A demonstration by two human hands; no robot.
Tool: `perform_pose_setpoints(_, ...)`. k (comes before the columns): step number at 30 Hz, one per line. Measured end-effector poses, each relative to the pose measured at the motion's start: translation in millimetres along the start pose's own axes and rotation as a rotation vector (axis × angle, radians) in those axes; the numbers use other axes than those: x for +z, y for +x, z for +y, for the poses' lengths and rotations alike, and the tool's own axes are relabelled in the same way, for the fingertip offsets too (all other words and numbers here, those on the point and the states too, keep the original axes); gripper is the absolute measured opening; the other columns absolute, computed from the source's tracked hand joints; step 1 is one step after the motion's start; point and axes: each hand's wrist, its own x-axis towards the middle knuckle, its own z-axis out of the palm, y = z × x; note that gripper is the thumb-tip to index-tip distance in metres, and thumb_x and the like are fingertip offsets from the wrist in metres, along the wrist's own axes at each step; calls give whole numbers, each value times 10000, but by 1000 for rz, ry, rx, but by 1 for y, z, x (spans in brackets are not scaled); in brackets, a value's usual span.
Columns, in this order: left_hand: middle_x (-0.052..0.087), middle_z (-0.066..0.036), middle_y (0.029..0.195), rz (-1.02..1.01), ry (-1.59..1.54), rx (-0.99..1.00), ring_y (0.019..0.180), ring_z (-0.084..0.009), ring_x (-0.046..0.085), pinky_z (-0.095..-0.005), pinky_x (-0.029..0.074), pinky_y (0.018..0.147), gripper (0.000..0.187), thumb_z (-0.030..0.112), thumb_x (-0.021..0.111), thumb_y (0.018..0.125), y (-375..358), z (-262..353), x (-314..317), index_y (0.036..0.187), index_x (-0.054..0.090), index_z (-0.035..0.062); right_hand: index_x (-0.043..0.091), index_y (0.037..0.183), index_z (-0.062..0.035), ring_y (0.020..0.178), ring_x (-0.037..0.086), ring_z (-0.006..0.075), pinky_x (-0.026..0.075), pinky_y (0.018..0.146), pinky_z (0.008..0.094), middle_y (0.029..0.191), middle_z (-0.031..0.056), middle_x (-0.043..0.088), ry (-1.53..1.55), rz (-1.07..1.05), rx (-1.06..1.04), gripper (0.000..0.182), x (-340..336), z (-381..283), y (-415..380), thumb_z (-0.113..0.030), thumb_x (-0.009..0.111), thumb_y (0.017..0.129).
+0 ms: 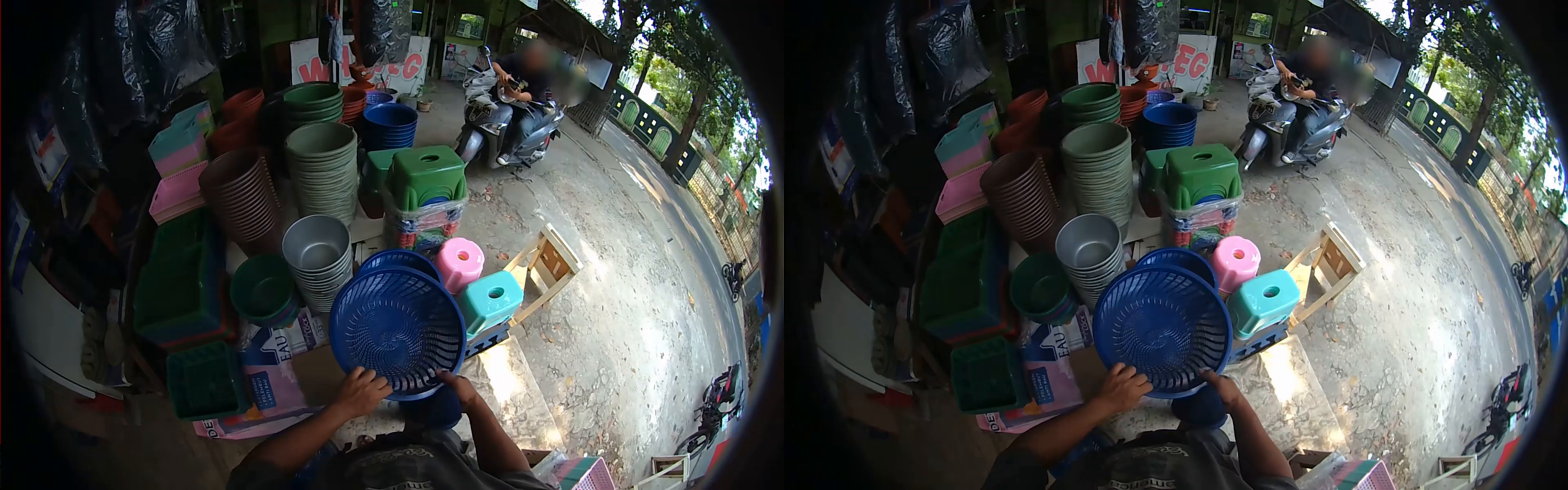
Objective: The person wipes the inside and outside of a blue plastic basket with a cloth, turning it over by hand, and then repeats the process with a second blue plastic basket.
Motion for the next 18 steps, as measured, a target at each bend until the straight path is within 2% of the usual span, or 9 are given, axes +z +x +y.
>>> perform_pose_setpoints(1, 541, 25, 819, -105, -2, -11, 825, -169, 509, -366, 351, 772, 132, 154, 596, 722, 11, -11, 11, 838, 647, 190, 574, 1176, 35, 995, 612, 212, 472, 899, 328, 1120, 131, 636, -29, -18, -54, 434, -9, -1, 13, -300, 592, 900)
perform_pose_setpoints(2, 575, 7, 917, -210, -3, -24, 913, -191, 524, -399, 355, 842, 212, 175, 626, 712, 20, -18, 15, 919, 671, 188, 616, 1126, 42, 1058, 580, 226, 435, 929, 337, 1153, 132, 624, -123, -19, -160, 417, -5, -12, 20, -252, 615, 831)
perform_pose_setpoints(3, 575, 7, 917, -212, 5, -34, 913, -191, 524, -399, 355, 842, 212, 175, 626, 712, 28, -21, 17, 919, 671, 188, 616, 1126, 42, 1058, 580, 226, 435, 929, 337, 1153, 132, 624, -125, -32, -160, 417, -4, -22, 22, -252, 615, 831)
perform_pose_setpoints(5, 543, -83, 1191, -100, 31, -235, 1136, -274, 481, -480, 304, 974, 459, 257, 681, 745, 52, -27, 22, 1192, 603, 192, 609, 1123, 47, 1002, 594, 230, 450, 897, 339, 1110, 131, 631, -188, 166, -106, 399, 5, -54, 20, -244, 582, 851)
perform_pose_setpoints(6, 543, -83, 1191, -103, 44, -241, 1136, -274, 481, -480, 304, 974, 459, 257, 681, 745, 64, -27, 23, 1192, 603, 192, 609, 1123, 47, 1002, 594, 230, 450, 897, 339, 1110, 131, 631, -185, 152, -110, 399, -6, -51, 44, -244, 582, 851)
perform_pose_setpoints(8, 435, -129, 1363, -215, -40, -473, 1262, -322, 386, -534, 261, 1024, 628, 289, 683, 777, 75, -22, 25, 1361, 464, 219, 585, 1145, 52, 984, 590, 224, 452, 885, 343, 1082, 124, 632, 126, 26, -27, 405, -32, -21, 113, -225, 579, 850)
perform_pose_setpoints(12, 476, -142, 1319, -228, -244, -620, 1239, -331, 416, -564, 251, 1024, 641, 334, 721, 756, 74, -26, 45, 1337, 484, 201, 557, 1189, 44, 980, 585, 216, 456, 867, 347, 1094, 123, 624, 242, -37, 10, 439, -31, -28, 170, -241, 586, 857)
perform_pose_setpoints(14, 516, -157, 1276, -161, -333, -798, 1217, -349, 439, -542, 290, 1030, 616, 303, 724, 757, 68, -28, 47, 1315, 503, 164, 555, 1200, 25, 962, 591, 211, 471, 833, 340, 1113, 116, 616, 183, -2, -57, 458, -26, -28, 197, -283, 594, 864)
perform_pose_setpoints(18, 586, -136, 1206, -72, -337, -956, 1126, -330, 535, -475, 359, 982, 562, 296, 712, 766, 47, -25, 54, 1271, 529, 133, 556, 1203, 8, 942, 596, 201, 485, 818, 343, 1118, 115, 612, 44, -33, -1, 471, -21, -16, 243, -337, 585, 884)
